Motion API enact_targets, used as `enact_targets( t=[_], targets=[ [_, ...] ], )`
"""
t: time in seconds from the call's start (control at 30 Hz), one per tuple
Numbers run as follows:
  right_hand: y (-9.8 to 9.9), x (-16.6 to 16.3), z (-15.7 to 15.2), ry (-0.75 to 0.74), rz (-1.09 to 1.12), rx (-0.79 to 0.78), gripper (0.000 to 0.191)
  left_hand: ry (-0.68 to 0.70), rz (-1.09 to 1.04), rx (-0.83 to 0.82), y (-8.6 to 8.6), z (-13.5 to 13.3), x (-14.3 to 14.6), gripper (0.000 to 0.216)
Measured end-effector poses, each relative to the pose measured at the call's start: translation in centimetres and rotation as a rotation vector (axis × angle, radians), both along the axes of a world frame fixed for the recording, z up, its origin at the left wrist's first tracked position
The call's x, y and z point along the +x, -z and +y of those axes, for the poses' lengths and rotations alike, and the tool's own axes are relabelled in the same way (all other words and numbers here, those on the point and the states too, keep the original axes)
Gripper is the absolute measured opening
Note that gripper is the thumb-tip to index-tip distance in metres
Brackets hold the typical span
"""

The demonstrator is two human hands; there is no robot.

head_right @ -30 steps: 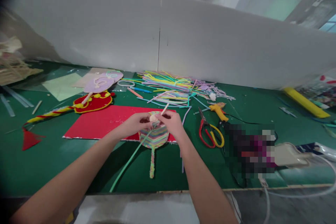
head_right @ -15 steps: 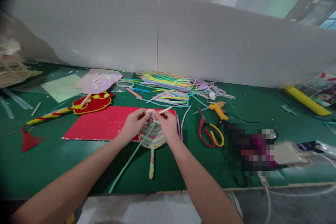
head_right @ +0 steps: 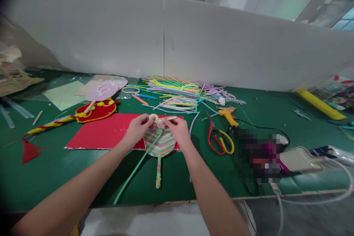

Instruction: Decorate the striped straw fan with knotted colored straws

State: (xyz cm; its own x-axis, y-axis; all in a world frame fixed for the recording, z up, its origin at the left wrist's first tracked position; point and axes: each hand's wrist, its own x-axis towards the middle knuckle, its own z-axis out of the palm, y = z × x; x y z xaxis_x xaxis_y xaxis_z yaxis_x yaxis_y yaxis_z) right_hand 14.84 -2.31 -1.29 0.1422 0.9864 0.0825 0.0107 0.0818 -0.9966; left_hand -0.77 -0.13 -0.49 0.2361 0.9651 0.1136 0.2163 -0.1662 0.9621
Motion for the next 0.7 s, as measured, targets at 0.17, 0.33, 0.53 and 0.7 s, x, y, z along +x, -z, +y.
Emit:
enact_targets(
  t=[0.17, 0.33, 0.53, 0.7],
  targets=[
    [-0.5, 0.9, 0.0, -0.023, -0.173, 0.016, 0.026, 0.133, 0.084, 0.021, 0.1, -0.1, -0.2, 0.029],
    [-0.9, 0.8, -0.2, -0.098, -0.206, -0.01, 0.023, 0.266, 0.159, 0.023, 0.4, -0.2, -0.3, 0.026],
    [-1.4, 0.7, -0.4, -0.12, -0.221, -0.044, 0.022, 0.274, 0.095, -0.082, 0.7, -0.1, -0.2, 0.028],
    [-1.0, 0.7, -0.2, -0.122, -0.172, -0.036, 0.025, 0.228, 0.032, -0.111, 0.6, 0.2, -0.3, 0.029]
  ],
)
